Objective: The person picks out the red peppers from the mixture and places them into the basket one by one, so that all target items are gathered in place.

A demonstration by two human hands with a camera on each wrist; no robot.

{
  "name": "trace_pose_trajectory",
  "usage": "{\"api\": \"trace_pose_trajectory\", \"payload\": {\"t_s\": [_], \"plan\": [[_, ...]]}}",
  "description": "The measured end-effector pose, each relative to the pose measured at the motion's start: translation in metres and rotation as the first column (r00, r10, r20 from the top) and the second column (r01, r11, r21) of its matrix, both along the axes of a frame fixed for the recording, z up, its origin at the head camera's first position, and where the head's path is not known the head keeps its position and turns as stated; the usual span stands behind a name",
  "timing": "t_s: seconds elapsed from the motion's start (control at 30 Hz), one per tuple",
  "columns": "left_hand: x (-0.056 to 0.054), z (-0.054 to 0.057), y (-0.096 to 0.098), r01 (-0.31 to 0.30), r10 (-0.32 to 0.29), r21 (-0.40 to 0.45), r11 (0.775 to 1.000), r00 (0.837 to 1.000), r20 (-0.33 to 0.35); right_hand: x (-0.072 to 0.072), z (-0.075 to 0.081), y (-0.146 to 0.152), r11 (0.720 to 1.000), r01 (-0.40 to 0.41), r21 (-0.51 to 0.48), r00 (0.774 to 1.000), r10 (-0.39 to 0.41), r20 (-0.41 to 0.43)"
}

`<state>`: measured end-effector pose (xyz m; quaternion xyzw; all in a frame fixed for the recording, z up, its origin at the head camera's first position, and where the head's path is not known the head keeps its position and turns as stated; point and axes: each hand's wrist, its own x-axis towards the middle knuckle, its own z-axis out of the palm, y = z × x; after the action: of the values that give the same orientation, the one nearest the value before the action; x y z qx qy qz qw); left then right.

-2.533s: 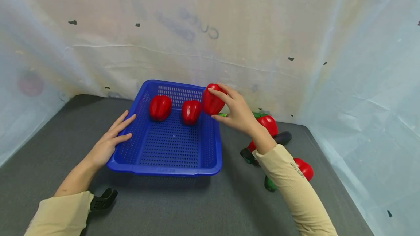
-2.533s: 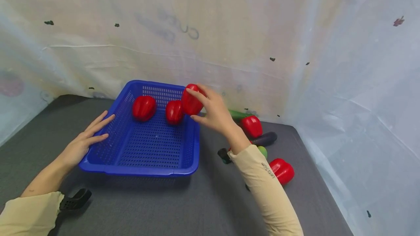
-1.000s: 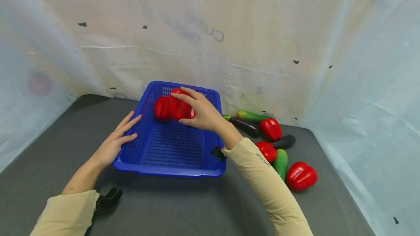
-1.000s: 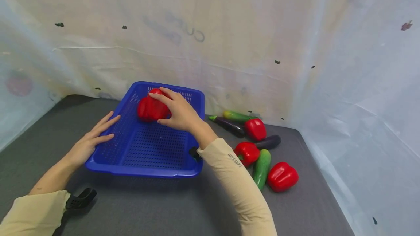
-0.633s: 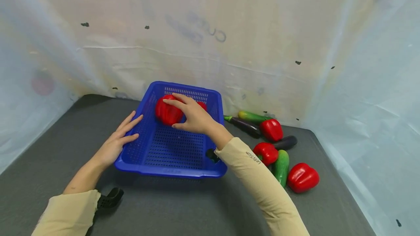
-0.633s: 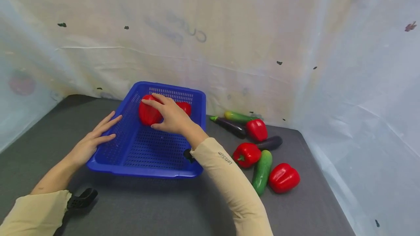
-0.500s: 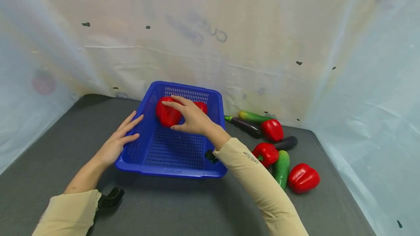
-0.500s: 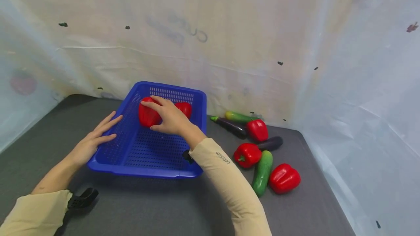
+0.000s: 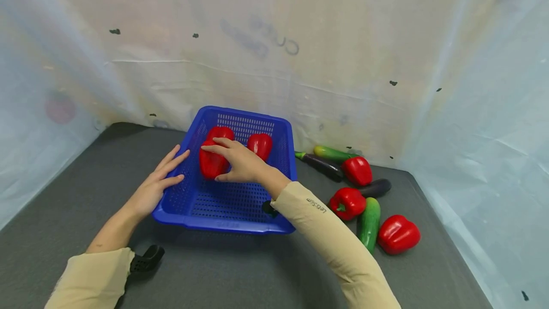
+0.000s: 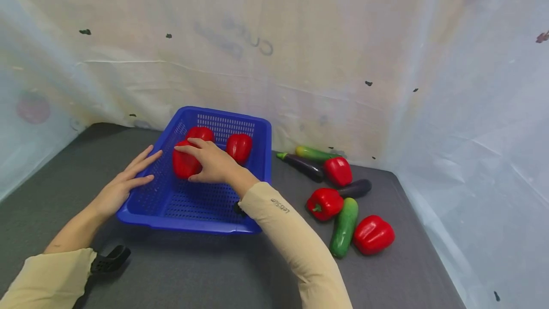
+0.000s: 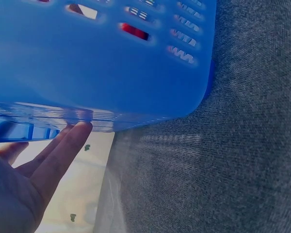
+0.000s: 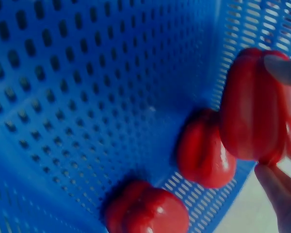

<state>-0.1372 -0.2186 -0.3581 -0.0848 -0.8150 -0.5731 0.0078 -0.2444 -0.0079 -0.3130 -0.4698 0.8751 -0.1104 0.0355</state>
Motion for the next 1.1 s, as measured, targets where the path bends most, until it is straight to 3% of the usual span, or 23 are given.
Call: {"api": "trace_pose_trajectory", "payload": {"t_s": [0.7, 1.1], "plan": [[0.0, 0.0, 0.003, -0.004, 0.004, 0.005, 1.0, 1.0, 0.005, -0.005, -0.019, -0.01, 0.995, 0.031, 0.095, 0.997, -0.038, 0.069], [0.001, 0.0, 0.001, -0.013, 0.013, 0.011, 1.0, 1.0, 0.006, -0.007, -0.021, -0.013, 0.997, 0.044, 0.06, 0.989, -0.052, 0.136]]}}
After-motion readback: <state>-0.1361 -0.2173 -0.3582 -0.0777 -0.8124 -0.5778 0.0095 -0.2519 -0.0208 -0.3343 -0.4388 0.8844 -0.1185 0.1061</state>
